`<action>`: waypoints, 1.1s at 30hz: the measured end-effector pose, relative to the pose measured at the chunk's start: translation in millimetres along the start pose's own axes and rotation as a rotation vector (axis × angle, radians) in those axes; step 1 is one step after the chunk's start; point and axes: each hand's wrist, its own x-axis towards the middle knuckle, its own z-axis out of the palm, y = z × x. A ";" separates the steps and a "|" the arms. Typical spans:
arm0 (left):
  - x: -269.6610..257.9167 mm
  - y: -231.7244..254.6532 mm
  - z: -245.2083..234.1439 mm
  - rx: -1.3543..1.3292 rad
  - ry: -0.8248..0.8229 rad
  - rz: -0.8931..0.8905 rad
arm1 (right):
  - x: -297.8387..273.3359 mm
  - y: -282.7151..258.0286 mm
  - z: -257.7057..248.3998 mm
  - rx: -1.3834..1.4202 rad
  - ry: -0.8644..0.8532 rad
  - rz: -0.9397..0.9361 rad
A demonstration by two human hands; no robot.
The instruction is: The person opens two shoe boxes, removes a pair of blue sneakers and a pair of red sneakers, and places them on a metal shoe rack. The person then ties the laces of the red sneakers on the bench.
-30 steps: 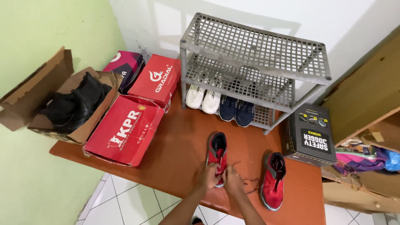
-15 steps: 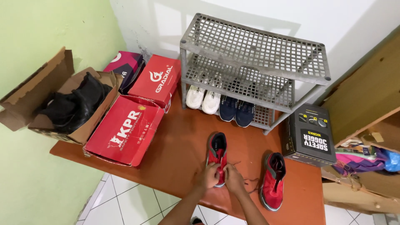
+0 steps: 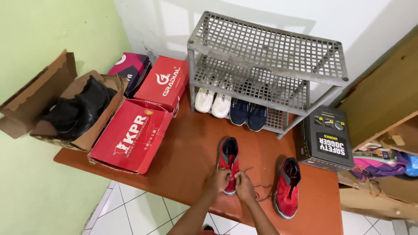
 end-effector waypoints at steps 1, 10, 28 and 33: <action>4.6 -9.6 9.2 -0.001 -0.001 0.000 | 0.3 6.3 2.0 -0.001 0.000 0.001; -14.0 16.9 -12.9 0.140 -0.032 -0.046 | -14.5 -32.2 -24.8 -0.346 -0.063 -0.321; 31.0 -36.3 36.7 -0.107 0.082 0.065 | -1.4 -51.4 -48.4 -0.425 -0.191 -0.403; 20.2 -30.2 29.5 -0.062 0.170 0.104 | 14.4 -58.6 -54.0 -0.701 -0.233 -0.464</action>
